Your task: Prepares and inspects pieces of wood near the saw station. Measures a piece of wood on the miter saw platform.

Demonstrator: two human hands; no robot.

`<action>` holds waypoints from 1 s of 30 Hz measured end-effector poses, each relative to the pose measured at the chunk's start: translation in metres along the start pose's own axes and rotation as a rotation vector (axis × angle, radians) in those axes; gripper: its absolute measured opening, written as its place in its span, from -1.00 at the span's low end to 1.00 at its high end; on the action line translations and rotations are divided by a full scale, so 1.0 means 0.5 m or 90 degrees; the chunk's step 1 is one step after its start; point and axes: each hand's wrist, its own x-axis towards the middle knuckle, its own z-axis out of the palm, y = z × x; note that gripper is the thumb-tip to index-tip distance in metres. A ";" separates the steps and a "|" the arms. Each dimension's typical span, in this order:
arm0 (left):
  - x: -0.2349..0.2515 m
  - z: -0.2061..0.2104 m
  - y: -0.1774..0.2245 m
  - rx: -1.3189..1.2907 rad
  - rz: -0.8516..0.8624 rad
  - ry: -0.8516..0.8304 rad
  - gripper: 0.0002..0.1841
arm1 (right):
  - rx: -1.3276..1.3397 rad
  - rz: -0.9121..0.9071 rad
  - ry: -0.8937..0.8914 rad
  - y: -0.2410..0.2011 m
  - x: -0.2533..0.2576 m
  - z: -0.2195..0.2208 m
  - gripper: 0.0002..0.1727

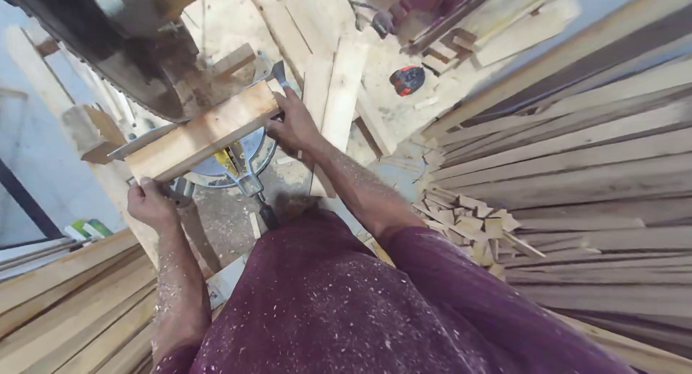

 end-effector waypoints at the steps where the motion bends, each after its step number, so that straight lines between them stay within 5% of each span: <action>1: 0.001 -0.002 -0.002 0.000 0.004 -0.008 -0.65 | 0.012 0.031 0.011 -0.002 -0.009 -0.023 -0.23; 4: 0.006 0.003 -0.018 -0.022 -0.015 0.007 -0.64 | -0.061 0.215 0.106 -0.009 -0.039 -0.087 -0.31; 8: -0.005 0.010 -0.017 -0.057 -0.063 0.056 -0.65 | -0.241 0.336 -0.008 -0.003 -0.023 -0.089 -0.12; 12: 0.003 0.006 -0.024 -0.128 -0.057 0.058 -0.70 | -0.256 0.361 -0.048 -0.021 0.009 -0.107 -0.46; 18: 0.011 -0.001 -0.016 -0.081 -0.096 0.037 -0.63 | -0.294 0.335 -0.053 0.008 0.021 -0.107 -0.22; 23: 0.017 -0.006 -0.039 -0.100 -0.093 0.028 -0.64 | -0.342 0.323 -0.082 -0.015 0.036 -0.135 -0.45; 26: 0.018 -0.012 -0.017 -0.103 -0.126 0.008 -0.63 | -0.246 0.303 0.024 -0.078 -0.042 -0.228 -0.52; 30: 0.017 -0.021 -0.011 -0.102 -0.167 0.010 -0.65 | -0.331 0.071 0.023 -0.195 -0.204 -0.250 -0.64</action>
